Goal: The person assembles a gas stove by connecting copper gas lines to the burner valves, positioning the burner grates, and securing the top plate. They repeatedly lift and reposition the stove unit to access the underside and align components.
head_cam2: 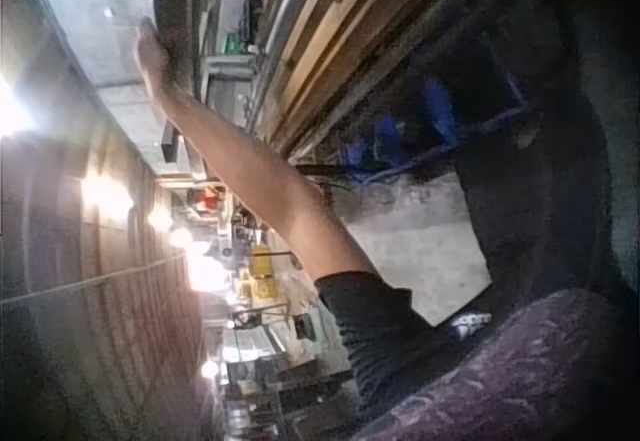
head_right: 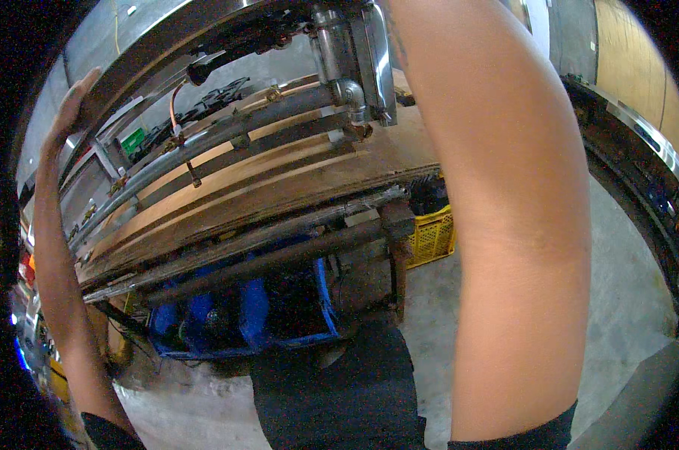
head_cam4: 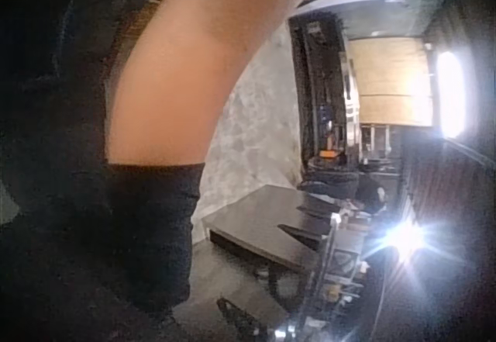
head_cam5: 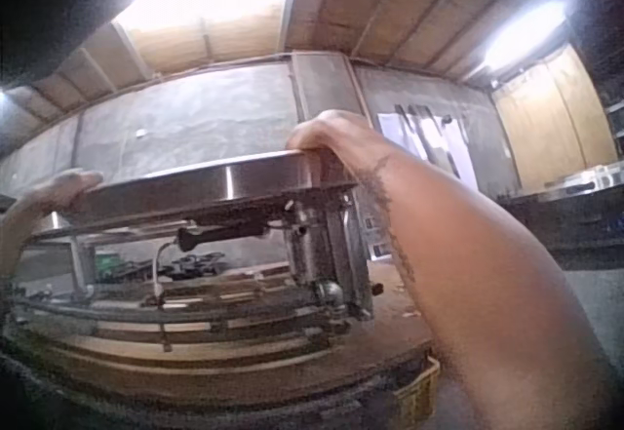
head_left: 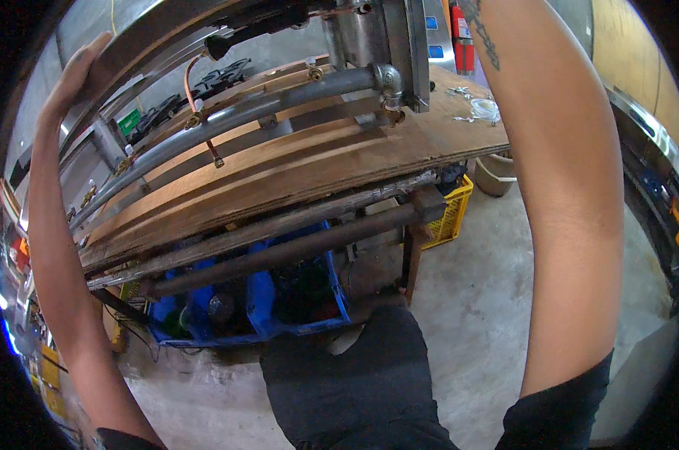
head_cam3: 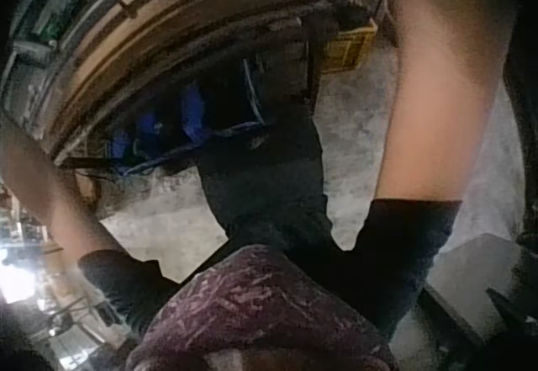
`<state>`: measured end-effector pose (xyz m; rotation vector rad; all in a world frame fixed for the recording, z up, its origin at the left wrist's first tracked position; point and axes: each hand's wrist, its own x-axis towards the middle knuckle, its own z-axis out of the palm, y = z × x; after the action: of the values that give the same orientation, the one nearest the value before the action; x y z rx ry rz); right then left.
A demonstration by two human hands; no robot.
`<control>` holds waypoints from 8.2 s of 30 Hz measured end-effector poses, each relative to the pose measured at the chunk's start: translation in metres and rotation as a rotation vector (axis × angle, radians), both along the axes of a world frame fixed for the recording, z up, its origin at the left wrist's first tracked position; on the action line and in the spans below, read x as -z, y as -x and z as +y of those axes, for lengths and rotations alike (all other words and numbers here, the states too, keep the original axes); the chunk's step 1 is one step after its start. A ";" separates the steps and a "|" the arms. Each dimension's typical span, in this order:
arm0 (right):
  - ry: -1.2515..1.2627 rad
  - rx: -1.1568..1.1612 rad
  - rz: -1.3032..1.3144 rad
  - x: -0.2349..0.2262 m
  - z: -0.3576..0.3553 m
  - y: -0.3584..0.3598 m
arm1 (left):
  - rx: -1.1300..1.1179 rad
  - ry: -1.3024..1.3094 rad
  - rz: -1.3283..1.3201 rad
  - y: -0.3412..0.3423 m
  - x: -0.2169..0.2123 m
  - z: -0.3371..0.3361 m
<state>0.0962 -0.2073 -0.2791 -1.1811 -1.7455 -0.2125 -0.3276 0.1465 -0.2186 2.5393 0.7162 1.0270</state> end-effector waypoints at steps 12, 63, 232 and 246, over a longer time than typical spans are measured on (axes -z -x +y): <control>0.071 -0.134 0.191 -0.007 0.008 -0.010 | 0.005 -0.097 -0.020 -0.010 0.005 0.000; 0.668 1.167 0.290 -0.067 0.040 0.043 | -0.081 0.925 -0.167 -0.218 0.017 0.077; -0.329 0.717 -0.094 0.020 0.009 -0.003 | -0.102 -0.383 -0.013 -0.038 0.029 -0.061; -0.413 0.879 -0.166 0.023 0.008 -0.003 | -0.292 -0.524 0.088 -0.042 0.027 -0.034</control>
<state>0.0996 -0.1994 -0.3021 -1.5637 -1.1201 -1.1582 -0.2854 0.1122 -0.2451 2.9986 0.9700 1.3527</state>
